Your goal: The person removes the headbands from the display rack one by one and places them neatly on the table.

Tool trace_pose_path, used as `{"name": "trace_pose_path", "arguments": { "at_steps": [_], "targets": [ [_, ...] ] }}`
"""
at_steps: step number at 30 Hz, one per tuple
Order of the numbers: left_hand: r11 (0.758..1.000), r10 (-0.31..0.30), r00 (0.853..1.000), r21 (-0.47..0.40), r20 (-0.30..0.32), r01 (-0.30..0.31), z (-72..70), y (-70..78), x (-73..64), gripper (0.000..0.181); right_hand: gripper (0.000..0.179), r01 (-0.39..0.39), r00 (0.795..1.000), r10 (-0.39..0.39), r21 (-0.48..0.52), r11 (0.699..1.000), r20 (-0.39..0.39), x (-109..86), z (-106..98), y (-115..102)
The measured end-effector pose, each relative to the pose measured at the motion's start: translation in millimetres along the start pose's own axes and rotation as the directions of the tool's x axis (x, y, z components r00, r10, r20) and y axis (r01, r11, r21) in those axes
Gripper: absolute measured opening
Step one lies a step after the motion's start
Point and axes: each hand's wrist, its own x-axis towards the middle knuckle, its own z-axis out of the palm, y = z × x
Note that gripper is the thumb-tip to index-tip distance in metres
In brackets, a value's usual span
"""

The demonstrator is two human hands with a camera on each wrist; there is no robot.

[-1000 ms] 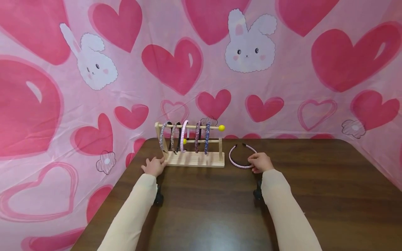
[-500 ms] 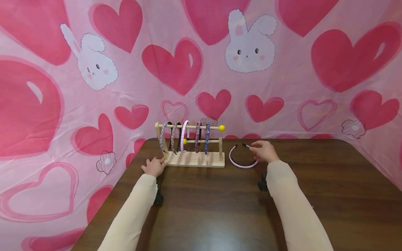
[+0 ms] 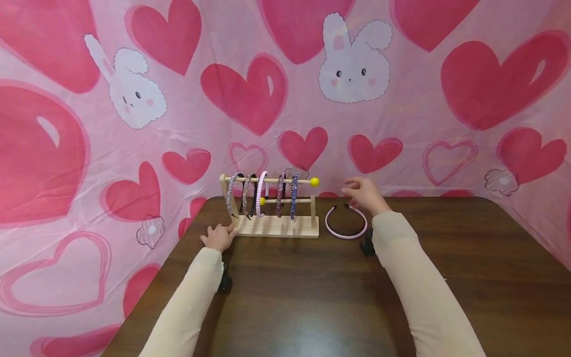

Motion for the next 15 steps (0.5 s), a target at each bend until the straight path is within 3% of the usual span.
{"name": "trace_pose_path", "arguments": {
  "at_steps": [15],
  "targets": [
    [1.000,-0.012,1.000,0.005,0.017,0.012,3.2,-1.6,4.3,0.045,0.046,0.043,0.998,-0.045,-0.056,0.998,-0.032,12.8,5,-41]
  ]
}}
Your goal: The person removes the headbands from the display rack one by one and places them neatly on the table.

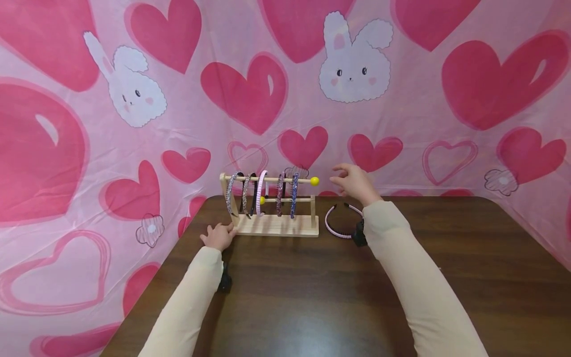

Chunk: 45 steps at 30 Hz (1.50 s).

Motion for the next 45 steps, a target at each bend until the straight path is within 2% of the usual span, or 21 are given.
{"name": "trace_pose_path", "arguments": {
  "at_steps": [10,14,30,45],
  "targets": [
    [1.000,0.001,1.000,-0.004,-0.004,-0.001,-0.9,-0.7,2.1,0.045,0.045,0.040,0.999,-0.040,0.001,0.999,0.012,4.9,10,-26],
    [1.000,0.010,1.000,-0.007,-0.018,-0.010,-1.3,-0.4,1.2,0.045,0.046,0.051,0.998,-0.052,0.009,0.999,0.041,6.4,15,-33],
    [1.000,0.015,1.000,-0.002,-0.008,-0.015,-0.7,-1.7,0.8,0.046,0.050,0.034,0.991,-0.046,0.094,0.995,0.124,12.5,37,-42],
    [1.000,0.010,1.000,-0.005,-0.011,-0.010,3.8,-3.4,3.3,0.045,0.049,0.082,0.987,-0.087,0.042,0.996,0.137,13.0,53,-51]
  ]
}}
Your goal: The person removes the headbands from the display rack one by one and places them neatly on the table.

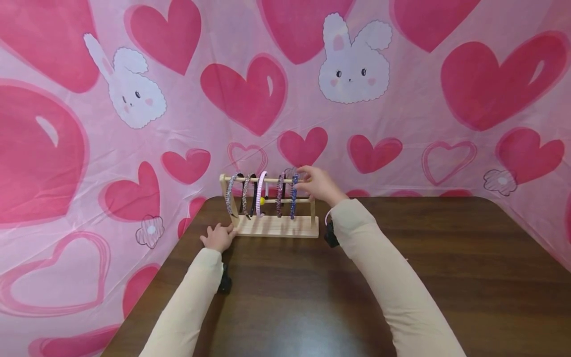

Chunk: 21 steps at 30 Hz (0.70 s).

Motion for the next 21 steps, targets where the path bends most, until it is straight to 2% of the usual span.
{"name": "trace_pose_path", "arguments": {
  "at_steps": [12,21],
  "targets": [
    [1.000,-0.007,1.000,-0.007,0.006,0.007,0.6,-0.1,1.7,0.046,0.056,-0.004,1.000,0.003,0.035,0.999,0.020,5.6,8,1],
    [1.000,-0.009,1.000,-0.015,0.016,0.010,-1.9,2.7,-2.5,0.046,0.058,-0.053,0.997,0.048,0.080,0.995,0.053,9.1,14,2]
  ]
}}
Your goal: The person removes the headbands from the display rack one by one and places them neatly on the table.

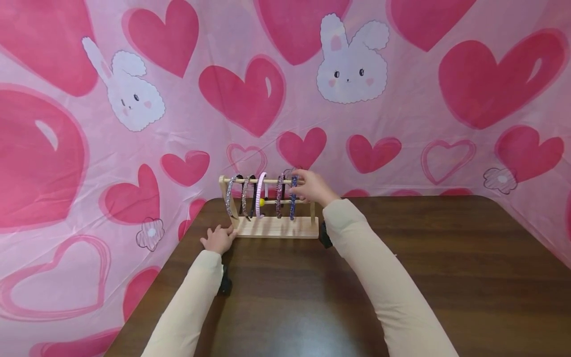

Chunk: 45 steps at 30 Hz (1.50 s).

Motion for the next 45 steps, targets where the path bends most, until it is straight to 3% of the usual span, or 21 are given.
{"name": "trace_pose_path", "arguments": {
  "at_steps": [10,16,22,30,45],
  "targets": [
    [1.000,0.003,1.000,-0.021,-0.001,-0.003,-1.5,1.4,-2.2,0.044,0.058,-0.008,1.000,0.009,-0.012,1.000,0.007,3.3,4,-1],
    [1.000,0.011,1.000,-0.027,-0.011,-0.011,-0.2,1.8,-0.4,0.044,0.056,-0.017,1.000,0.015,-0.100,0.995,-0.019,5.8,2,-1],
    [1.000,0.018,1.000,-0.024,-0.025,-0.018,1.4,0.5,1.0,0.044,0.055,0.003,1.000,-0.004,-0.057,0.998,-0.029,4.9,-3,-1],
    [1.000,0.008,1.000,-0.007,-0.031,-0.008,-0.5,2.0,2.1,0.044,0.052,0.016,0.997,-0.024,-0.106,0.994,-0.069,0.8,-14,-11],
    [1.000,0.010,0.999,-0.002,-0.032,-0.010,3.3,-1.9,1.5,0.043,0.054,0.035,0.997,-0.038,-0.057,0.998,-0.062,-10.2,-30,-24]
  ]
}}
